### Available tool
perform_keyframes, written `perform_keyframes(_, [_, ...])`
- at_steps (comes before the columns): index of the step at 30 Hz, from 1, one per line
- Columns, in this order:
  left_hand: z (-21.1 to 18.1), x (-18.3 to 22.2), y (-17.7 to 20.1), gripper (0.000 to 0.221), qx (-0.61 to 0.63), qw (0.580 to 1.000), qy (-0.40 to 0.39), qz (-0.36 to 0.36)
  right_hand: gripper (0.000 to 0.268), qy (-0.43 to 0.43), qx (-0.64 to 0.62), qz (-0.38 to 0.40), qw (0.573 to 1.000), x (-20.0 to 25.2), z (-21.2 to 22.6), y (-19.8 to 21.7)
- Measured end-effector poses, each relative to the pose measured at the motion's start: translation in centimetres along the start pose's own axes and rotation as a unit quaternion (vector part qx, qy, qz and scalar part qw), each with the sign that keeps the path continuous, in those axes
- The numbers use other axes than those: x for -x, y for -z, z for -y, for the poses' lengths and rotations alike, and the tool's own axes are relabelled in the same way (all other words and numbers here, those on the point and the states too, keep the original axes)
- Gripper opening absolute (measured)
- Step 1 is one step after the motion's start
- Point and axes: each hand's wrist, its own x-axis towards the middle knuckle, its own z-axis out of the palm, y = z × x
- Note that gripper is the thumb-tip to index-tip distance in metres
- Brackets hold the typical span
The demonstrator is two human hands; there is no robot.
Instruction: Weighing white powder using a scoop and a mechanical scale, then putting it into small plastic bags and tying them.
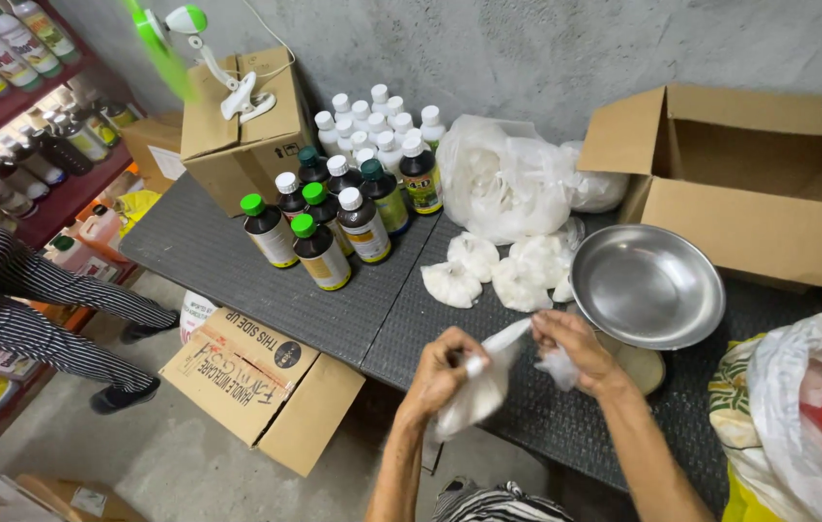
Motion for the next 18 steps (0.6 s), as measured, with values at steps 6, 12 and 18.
perform_keyframes(6, [7.8, -1.6, 0.4, 0.015, 0.113, 0.98, 0.122, -0.114, 0.031, -0.12, 0.345, 0.111, 0.924, 3.8, 3.8, -5.5])
perform_keyframes(12, [20.3, -3.5, -0.4, 0.02, 0.13, 0.949, 0.258, -0.123, 0.027, 0.072, -0.103, 0.029, 0.992, 1.2, 8.1, -10.1])
perform_keyframes(18, [28.3, -2.0, -2.5, 0.019, 0.349, 0.855, 0.329, -0.198, 0.021, 0.141, 0.081, -0.075, 0.984, 0.1, 3.8, -5.6])
